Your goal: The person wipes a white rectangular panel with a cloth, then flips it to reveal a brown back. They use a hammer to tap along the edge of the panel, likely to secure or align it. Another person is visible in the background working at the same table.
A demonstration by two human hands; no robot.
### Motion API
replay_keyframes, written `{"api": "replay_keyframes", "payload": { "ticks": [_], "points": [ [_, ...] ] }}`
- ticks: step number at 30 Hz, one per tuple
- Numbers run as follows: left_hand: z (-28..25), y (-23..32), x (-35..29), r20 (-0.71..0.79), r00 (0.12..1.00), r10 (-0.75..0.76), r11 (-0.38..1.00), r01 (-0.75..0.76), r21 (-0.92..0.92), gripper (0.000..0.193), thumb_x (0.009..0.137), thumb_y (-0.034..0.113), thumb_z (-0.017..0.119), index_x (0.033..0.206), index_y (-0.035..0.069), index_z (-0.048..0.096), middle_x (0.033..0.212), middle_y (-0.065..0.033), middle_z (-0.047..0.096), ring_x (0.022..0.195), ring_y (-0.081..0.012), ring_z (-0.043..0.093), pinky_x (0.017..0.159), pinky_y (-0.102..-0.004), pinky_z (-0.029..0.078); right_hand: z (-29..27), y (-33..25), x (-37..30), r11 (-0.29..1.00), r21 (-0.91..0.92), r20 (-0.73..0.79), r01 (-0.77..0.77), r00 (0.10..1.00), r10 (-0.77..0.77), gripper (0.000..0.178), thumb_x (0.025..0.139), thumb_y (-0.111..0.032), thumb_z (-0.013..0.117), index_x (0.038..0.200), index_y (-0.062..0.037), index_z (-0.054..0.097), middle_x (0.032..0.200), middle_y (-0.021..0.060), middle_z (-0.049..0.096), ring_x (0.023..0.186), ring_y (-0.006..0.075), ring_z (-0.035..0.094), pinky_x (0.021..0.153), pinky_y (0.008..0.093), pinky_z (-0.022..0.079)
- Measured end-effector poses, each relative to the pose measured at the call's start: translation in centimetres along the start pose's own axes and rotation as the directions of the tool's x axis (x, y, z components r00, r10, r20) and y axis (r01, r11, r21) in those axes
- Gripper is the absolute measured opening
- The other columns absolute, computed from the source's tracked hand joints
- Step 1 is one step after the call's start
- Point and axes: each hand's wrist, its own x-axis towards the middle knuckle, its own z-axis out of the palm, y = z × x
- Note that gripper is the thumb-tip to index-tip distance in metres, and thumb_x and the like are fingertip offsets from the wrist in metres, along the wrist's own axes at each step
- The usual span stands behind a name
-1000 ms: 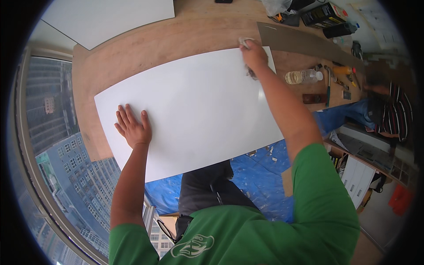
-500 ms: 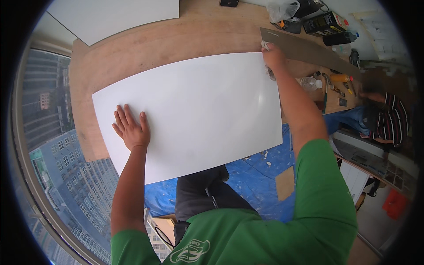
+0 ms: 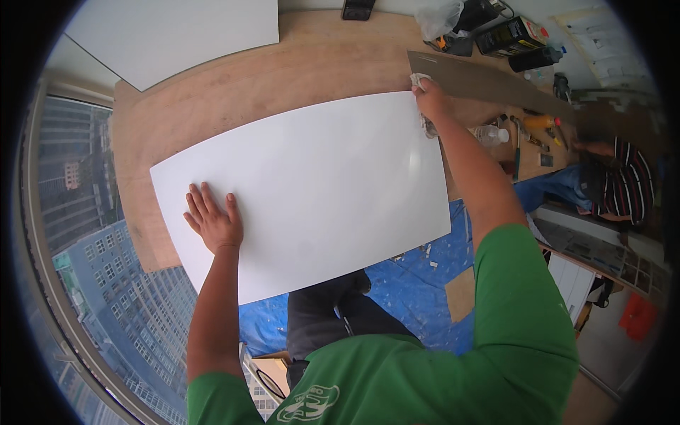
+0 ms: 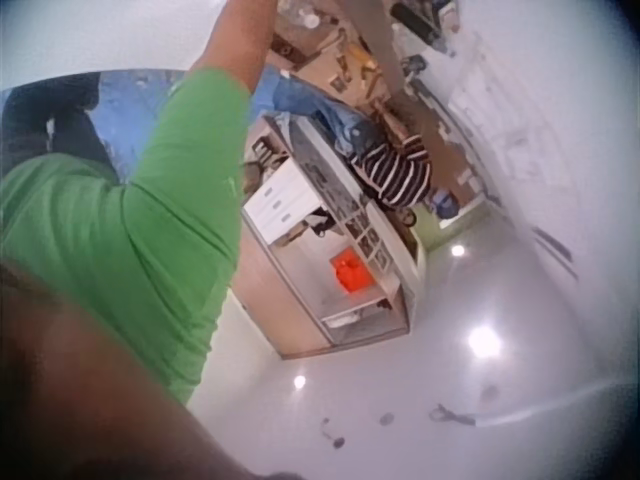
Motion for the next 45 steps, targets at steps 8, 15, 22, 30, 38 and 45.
{"api": "replay_keyframes", "payload": {
  "ticks": [8, 15, 22, 30, 38, 45],
  "points": [
    [-0.3, 0.1, 0.0, -0.007, 1.000, 0.004, 1.000, -0.004, -0.018, 0.076, 0.104, 0.062, 0.034, 0.163, 0.015, 0.029, 0.173, -0.0069, 0.016, 0.160, -0.0242, 0.010, 0.129, -0.0504, 0.002, 0.7, 0.1, 0.6, 1.000, -0.025, -0.037, 0.007, 0.999, -0.008, 0.038, 0.103, -0.038, 0.053, 0.134, -0.0165, 0.061, 0.141, 0.0145, 0.058, 0.130, 0.0375, 0.056, 0.106, 0.0485, 0.047],
    [-0.4, 0.2, 0.0, -0.003, 1.000, 0.000, 1.000, 0.000, -0.012, 0.076, 0.104, 0.062, 0.034, 0.163, 0.015, 0.029, 0.173, -0.0072, 0.017, 0.160, -0.0243, 0.010, 0.129, -0.0500, 0.002, 2.3, 0.5, -2.7, 0.995, 0.043, -0.143, 0.088, 0.986, -0.081, 0.034, 0.103, -0.039, 0.054, 0.120, -0.0112, 0.062, 0.128, 0.0174, 0.062, 0.117, 0.0411, 0.061, 0.095, 0.0524, 0.051],
    [-0.7, 0.4, -0.1, 0.010, 1.000, -0.010, 1.000, 0.010, 0.001, 0.076, 0.104, 0.062, 0.033, 0.163, 0.015, 0.028, 0.173, -0.0071, 0.016, 0.160, -0.0242, 0.010, 0.129, -0.0494, 0.002, 5.8, 0.7, -14.7, 0.990, -0.003, -0.295, 0.142, 0.946, -0.136, 0.021, 0.095, -0.029, 0.064, 0.106, -0.0120, 0.061, 0.117, 0.0165, 0.060, 0.105, 0.0411, 0.060, 0.089, 0.0532, 0.051],
    [-0.7, 0.5, -0.1, 0.006, 1.000, -0.012, 1.000, 0.012, -0.007, 0.076, 0.104, 0.062, 0.033, 0.163, 0.015, 0.028, 0.173, -0.0067, 0.016, 0.160, -0.0239, 0.009, 0.129, -0.0494, 0.002, 7.2, 4.2, -28.7, 0.934, 0.054, -0.361, 0.354, 0.879, -0.312, 0.025, 0.090, -0.022, 0.069, 0.108, -0.0069, 0.063, 0.115, 0.0205, 0.058, 0.105, 0.0418, 0.056, 0.090, 0.0528, 0.047],
    [-0.4, 0.4, -0.1, -0.003, 1.000, -0.013, 1.000, 0.013, 0.018, 0.076, 0.104, 0.062, 0.034, 0.163, 0.016, 0.028, 0.173, -0.0062, 0.017, 0.160, -0.0234, 0.010, 0.129, -0.0496, 0.002, 7.4, 4.6, -29.6, 0.935, 0.085, -0.351, 0.344, 0.889, -0.295, 0.026, 0.092, -0.024, 0.068, 0.108, -0.0042, 0.063, 0.114, 0.0199, 0.059, 0.105, 0.0420, 0.056, 0.090, 0.0523, 0.048],
    [-0.5, 0.5, -0.1, -0.003, 1.000, -0.017, 1.000, 0.017, 0.012, 0.076, 0.103, 0.062, 0.034, 0.163, 0.016, 0.028, 0.173, -0.0059, 0.017, 0.160, -0.0232, 0.010, 0.129, -0.0496, 0.003, 7.0, 4.6, -29.8, 0.942, 0.104, -0.314, 0.318, 0.910, -0.272, 0.027, 0.093, -0.025, 0.068, 0.109, -0.0039, 0.064, 0.115, 0.0203, 0.060, 0.107, 0.0423, 0.057, 0.091, 0.0519, 0.048]
  ]
}}
